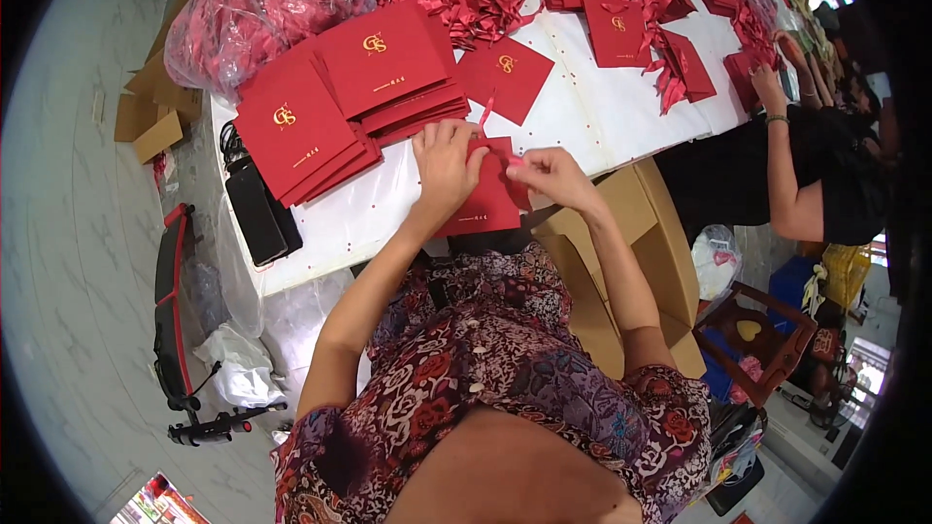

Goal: Package red envelopes into a cardboard box.

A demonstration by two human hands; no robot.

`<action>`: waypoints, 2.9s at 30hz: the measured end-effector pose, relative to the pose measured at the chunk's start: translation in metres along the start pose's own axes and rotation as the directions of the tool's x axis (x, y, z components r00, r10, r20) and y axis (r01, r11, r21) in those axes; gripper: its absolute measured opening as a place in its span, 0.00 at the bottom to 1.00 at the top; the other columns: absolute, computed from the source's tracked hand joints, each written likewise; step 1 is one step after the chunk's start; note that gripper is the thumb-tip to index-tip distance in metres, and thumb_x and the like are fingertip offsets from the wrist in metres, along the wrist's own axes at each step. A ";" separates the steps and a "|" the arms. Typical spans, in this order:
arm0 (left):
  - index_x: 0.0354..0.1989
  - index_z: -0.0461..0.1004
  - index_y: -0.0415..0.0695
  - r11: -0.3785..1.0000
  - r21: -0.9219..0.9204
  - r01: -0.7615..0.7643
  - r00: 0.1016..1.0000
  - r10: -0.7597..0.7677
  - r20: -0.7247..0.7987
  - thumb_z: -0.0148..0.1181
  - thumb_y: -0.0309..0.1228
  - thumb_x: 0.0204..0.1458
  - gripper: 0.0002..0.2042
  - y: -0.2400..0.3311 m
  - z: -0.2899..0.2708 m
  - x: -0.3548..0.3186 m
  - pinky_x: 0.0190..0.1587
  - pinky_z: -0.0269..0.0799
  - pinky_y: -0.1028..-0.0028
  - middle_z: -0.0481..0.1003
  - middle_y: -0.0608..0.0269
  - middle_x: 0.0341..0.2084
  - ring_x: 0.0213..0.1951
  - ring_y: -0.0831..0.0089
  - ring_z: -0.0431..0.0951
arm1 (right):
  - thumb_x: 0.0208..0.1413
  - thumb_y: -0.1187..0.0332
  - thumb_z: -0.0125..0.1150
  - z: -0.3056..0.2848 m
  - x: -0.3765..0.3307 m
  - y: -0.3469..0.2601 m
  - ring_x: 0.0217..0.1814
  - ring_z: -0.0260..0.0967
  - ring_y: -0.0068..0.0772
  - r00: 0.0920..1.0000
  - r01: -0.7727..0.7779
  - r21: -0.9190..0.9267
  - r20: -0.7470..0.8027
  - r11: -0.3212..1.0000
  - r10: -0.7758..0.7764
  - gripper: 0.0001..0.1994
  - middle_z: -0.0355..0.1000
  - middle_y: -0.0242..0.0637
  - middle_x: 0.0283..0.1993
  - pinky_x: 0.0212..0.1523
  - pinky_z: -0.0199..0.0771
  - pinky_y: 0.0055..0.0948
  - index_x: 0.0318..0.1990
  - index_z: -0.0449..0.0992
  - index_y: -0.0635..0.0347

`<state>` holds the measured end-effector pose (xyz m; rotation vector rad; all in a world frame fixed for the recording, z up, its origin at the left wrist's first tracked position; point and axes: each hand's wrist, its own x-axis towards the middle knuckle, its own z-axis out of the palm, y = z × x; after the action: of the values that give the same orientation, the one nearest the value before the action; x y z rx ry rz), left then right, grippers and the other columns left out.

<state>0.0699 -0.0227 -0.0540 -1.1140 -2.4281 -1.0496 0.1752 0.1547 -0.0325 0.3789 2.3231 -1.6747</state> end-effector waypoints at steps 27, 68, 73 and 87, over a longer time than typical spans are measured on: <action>0.38 0.67 0.41 0.165 -0.630 0.759 0.648 -0.289 0.705 0.54 0.28 0.58 0.05 0.015 0.017 -0.046 0.30 0.73 0.81 0.76 0.63 0.28 0.29 0.79 0.77 | 0.56 0.69 0.59 0.022 0.009 0.020 0.25 0.69 0.25 0.818 0.107 -0.094 -0.558 0.990 -0.142 0.10 0.71 0.35 0.29 0.25 0.70 0.24 0.40 0.69 0.66; 0.47 0.69 0.41 0.989 -0.057 0.138 0.968 -0.123 0.219 0.70 0.37 0.39 0.26 -0.025 -0.029 -0.039 0.37 0.72 0.63 0.67 0.54 0.40 0.38 0.53 0.74 | 0.47 0.71 0.61 0.078 0.042 -0.012 0.29 0.72 0.41 0.843 0.246 -0.402 -0.361 0.882 -0.399 0.06 0.73 0.42 0.27 0.30 0.71 0.36 0.29 0.74 0.63; 0.45 0.70 0.43 0.969 -0.099 0.227 0.936 -0.189 0.297 0.69 0.35 0.39 0.23 -0.029 -0.032 -0.038 0.39 0.71 0.62 0.68 0.54 0.38 0.39 0.54 0.73 | 0.46 0.70 0.61 0.080 0.047 -0.012 0.28 0.72 0.40 0.865 0.231 -0.423 -0.324 0.876 -0.384 0.06 0.73 0.41 0.26 0.29 0.71 0.35 0.29 0.74 0.63; 0.41 0.68 0.42 0.952 -0.177 0.249 0.942 -0.196 0.271 0.68 0.27 0.41 0.19 -0.024 -0.032 -0.032 0.39 0.69 0.60 0.66 0.51 0.37 0.40 0.51 0.71 | 0.51 0.71 0.60 0.066 0.041 -0.013 0.29 0.71 0.41 0.866 0.290 -0.370 -0.292 0.883 -0.406 0.07 0.72 0.40 0.28 0.30 0.70 0.35 0.36 0.73 0.62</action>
<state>0.0716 -0.0735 -0.0598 -1.1113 -2.7480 -1.3339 0.1358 0.0902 -0.0554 0.2158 3.0401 -1.4229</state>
